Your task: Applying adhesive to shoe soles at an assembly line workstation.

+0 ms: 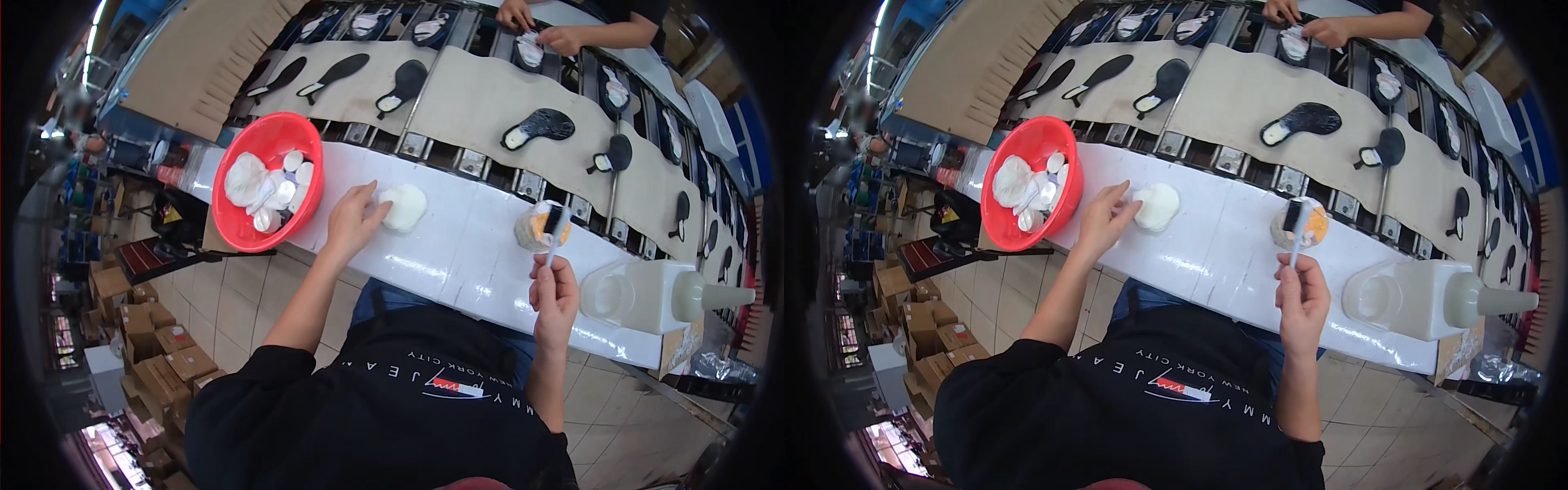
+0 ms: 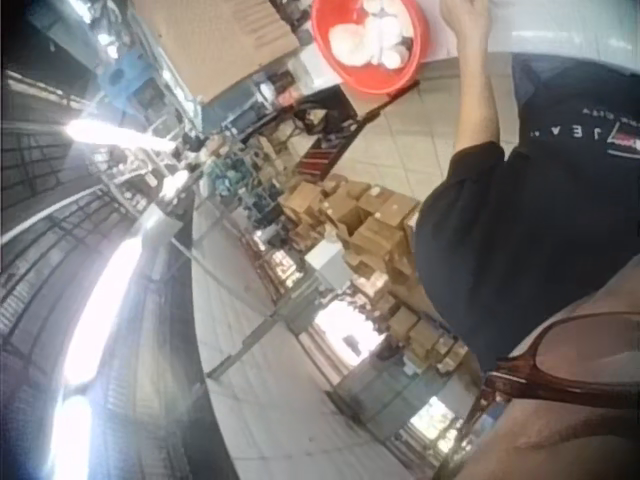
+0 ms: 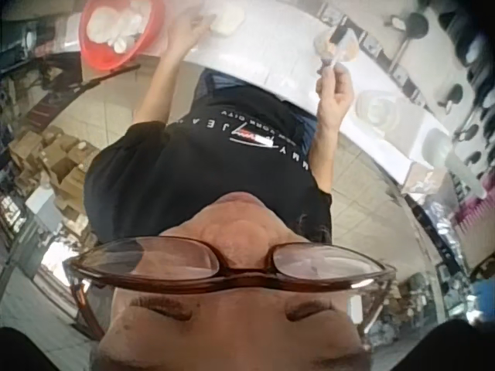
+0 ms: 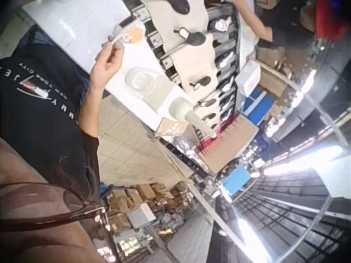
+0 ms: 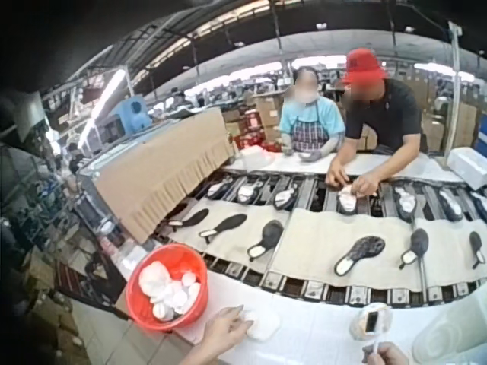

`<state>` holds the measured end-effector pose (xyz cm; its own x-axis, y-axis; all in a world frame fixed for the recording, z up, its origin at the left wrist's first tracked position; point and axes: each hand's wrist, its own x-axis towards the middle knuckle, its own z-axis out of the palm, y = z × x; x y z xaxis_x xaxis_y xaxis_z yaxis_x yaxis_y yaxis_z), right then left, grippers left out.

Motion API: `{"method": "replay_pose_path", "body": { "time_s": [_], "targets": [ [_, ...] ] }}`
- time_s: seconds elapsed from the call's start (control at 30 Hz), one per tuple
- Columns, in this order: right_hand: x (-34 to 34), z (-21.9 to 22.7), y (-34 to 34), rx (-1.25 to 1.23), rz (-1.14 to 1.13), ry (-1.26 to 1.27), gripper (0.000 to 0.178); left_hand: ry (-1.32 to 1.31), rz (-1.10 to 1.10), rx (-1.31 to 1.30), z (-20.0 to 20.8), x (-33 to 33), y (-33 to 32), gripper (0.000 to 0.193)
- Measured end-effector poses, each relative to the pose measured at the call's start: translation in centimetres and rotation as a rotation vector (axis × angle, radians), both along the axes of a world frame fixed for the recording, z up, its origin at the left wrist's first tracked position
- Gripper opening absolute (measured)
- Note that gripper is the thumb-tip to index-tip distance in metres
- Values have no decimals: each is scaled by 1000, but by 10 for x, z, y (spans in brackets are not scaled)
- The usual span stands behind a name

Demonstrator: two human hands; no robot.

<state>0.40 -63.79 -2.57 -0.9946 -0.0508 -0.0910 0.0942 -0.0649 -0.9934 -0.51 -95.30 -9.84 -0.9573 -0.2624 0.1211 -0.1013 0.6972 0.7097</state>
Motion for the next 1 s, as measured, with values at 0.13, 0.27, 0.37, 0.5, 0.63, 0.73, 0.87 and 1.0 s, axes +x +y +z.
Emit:
{"method": "replay_pose_path", "body": {
  "time_s": [0.13,0.27,0.37,0.5,0.63,0.73,0.87,1.0],
  "targets": [
    [-4,-4,-32,80,180,-21,15,-15,106,-164,-18,9,4,55],
    [-8,-13,-59,111,203,3,13,41,42,-300,-15,0,9,55],
    [-9,-24,-67,181,246,-5,9,-133,37,188,-12,-2,13,45],
    [-12,-23,-85,222,237,57,8,10,-54,724,-4,5,29,36],
    [-18,-18,-95,319,217,185,9,4,-124,932,22,12,41,28],
    [-22,-12,-97,376,175,298,10,-31,-127,989,32,17,47,24],
    [-24,-5,-96,398,40,452,18,-77,-270,1008,27,19,43,26],
    [-31,-13,-86,53,256,63,29,-173,-173,1366,49,12,61,25]
  ]
}}
